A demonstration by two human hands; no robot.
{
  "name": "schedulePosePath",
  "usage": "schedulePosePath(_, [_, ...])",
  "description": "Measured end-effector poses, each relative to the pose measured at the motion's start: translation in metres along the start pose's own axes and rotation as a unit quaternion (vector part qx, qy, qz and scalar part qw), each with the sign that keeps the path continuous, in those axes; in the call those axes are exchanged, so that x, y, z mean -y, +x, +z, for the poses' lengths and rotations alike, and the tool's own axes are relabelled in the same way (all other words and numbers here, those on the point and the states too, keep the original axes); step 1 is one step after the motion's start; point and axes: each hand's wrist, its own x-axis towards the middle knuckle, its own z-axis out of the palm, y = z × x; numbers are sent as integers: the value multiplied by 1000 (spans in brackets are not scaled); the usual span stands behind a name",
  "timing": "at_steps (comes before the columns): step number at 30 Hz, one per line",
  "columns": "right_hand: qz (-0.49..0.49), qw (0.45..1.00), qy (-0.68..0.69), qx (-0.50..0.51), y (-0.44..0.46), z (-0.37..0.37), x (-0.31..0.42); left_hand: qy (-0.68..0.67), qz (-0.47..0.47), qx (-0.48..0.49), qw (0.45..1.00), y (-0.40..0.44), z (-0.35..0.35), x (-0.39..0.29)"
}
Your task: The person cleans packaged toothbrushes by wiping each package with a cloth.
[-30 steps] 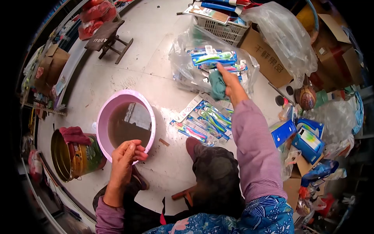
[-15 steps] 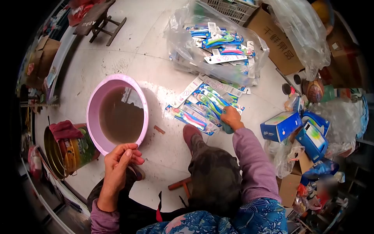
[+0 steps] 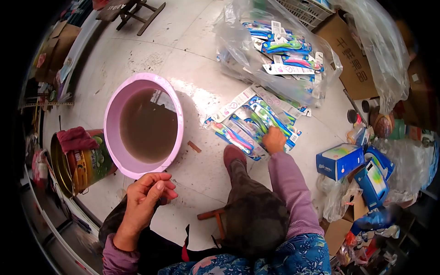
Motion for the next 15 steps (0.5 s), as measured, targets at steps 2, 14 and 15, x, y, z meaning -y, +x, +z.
schedulePosePath(2, [35, 999, 10, 38, 0, -28, 10, 4, -5, -6, 1000, 0, 1, -3])
schedulePosePath(14, [-95, 839, 498, 196, -38, -233, 169, -9, 215, -65, 974, 14, 9, 1])
schedulePosePath(15, [-117, 847, 471, 218, -52, -251, 191, -13, 222, -79, 972, 18, 9, 0])
